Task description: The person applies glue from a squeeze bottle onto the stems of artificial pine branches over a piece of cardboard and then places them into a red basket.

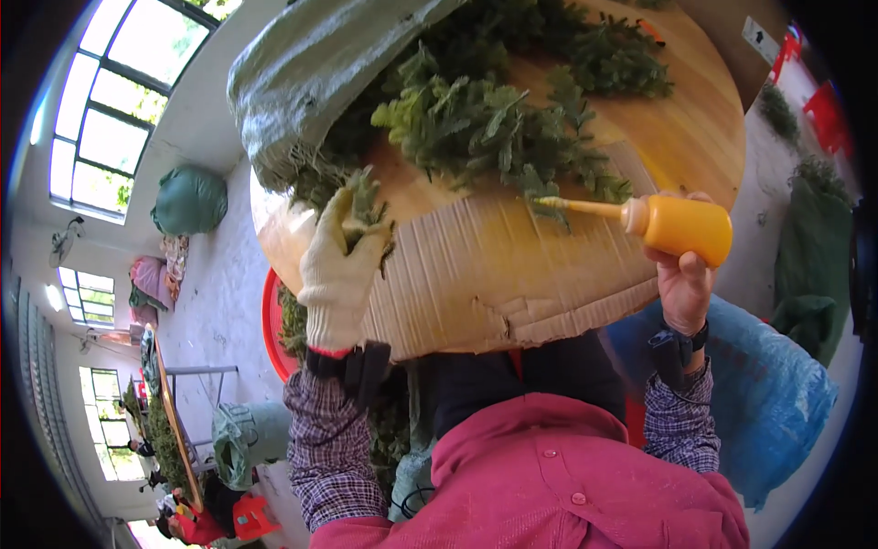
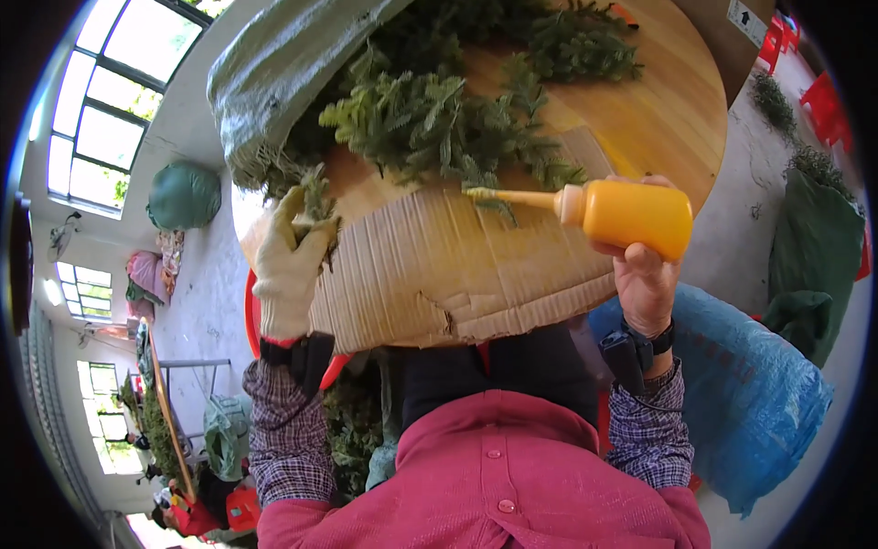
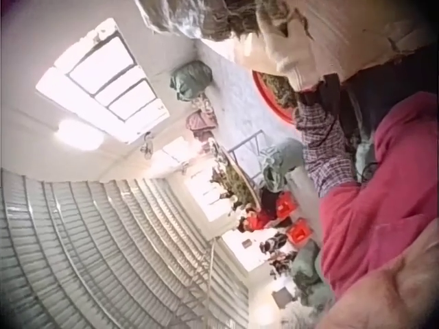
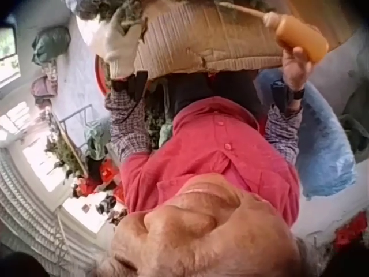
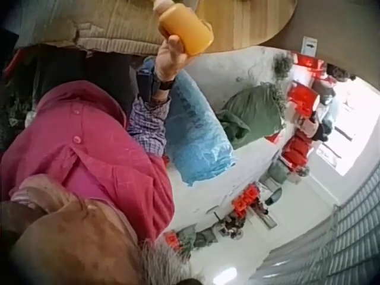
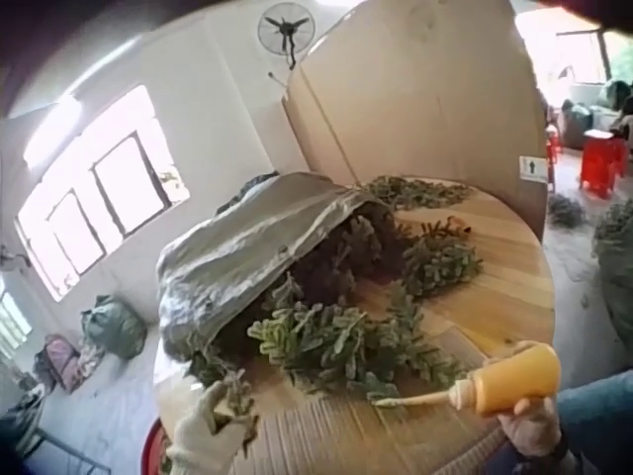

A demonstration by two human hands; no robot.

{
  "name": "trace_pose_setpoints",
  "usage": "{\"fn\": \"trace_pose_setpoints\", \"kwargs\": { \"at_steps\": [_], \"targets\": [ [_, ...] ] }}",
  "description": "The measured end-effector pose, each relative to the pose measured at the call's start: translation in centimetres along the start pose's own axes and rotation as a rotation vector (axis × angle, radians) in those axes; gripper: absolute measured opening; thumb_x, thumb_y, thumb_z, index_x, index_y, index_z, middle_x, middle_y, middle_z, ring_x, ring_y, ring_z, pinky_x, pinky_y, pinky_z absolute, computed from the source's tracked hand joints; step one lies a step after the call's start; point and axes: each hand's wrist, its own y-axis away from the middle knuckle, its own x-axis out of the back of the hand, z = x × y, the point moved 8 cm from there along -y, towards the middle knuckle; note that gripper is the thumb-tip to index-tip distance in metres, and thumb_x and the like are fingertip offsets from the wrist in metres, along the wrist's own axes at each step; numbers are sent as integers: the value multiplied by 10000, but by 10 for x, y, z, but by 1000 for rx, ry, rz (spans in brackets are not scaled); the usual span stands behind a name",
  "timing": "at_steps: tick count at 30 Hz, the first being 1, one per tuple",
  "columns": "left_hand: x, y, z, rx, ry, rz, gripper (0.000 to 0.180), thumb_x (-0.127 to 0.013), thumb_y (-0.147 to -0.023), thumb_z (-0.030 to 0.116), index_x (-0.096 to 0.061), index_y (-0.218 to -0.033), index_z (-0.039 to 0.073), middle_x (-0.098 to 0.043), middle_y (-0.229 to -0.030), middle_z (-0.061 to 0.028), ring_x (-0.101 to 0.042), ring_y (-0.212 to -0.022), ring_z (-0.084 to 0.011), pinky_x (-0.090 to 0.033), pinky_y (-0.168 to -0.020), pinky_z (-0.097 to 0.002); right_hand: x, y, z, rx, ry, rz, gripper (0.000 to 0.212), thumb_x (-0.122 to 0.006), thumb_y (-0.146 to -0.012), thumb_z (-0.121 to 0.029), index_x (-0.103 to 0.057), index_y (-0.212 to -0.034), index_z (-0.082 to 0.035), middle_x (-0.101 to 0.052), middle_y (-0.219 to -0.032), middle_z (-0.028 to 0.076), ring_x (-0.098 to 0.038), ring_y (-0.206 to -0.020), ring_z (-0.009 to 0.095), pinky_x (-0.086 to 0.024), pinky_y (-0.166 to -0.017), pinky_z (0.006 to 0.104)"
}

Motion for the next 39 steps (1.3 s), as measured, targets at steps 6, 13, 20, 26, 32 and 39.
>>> {"fn": "trace_pose_setpoints", "kwargs": {
  "at_steps": [6, 13, 20, 26, 32, 39],
  "targets": [
    [-16, 61, -12, 91, 143, -86, 627, -734, -911, 94, -512, -1490, 0, -753, -939, -76, -651, -805, -72, -535, -716, -248, 6, -6, 2, 14, 2, -27, 845, -851, -851, -287, -369, -1491, -19, -530, -1428, 213, -585, -1304, 333, -648, -913, 411],
    [-9, 71, -13, 67, 148, -71, 577, -760, -901, 123, -579, -1441, 31, -741, -970, -88, -651, -781, -97, -529, -754, -254, 4, -4, 0, 43, -7, -56, 776, -824, -877, -224, -389, -1480, -3, -464, -1476, 213, -566, -1326, 344, -648, -927, 423],
    [-21, 58, 15, -477, -280, -28, 475, -771, -873, 141, -661, -1325, 40, -723, -1047, -124, -689, -789, -256, -554, -786, -350, 8, -2, -2, 46, 32, -46, 791, -827, -874, -224, -382, -1488, 4, -454, -1482, 210, -556, -1339, 346, -647, -930, 425],
    [-39, 59, 14, -326, -167, -70, 374, -750, -883, 183, -704, -1222, 31, -720, -1015, -185, -709, -882, -339, -558, -799, -398, 9, -4, 1, 27, 22, -71, 820, -826, -875, -235, -359, -1504, 7, -437, -1498, 215, -537, -1359, 351, -646, -933, 420],
    [-38, 55, 9, -314, -68, -62, 336, -754, -874, 182, -723, -1168, 23, -723, -970, -191, -718, -902, -330, -559, -802, -405, 5, 4, -6, 89, 41, -31, 825, -825, -878, -260, -351, -1500, 0, -491, -1446, 226, -573, -1320, 353, -629, -960, 419],
    [-37, 57, 18, -459, -265, 9, 333, -797, -819, 182, -741, -1114, 36, -709, -1077, -192, -700, -947, -347, -558, -830, -417, -81, 35, -18, 223, 222, -253, 760, -868, -840, -220, -390, -1397, -24, -566, -1359, 245, -604, -1269, 389, -571, -1017, 489]
  ]
}}
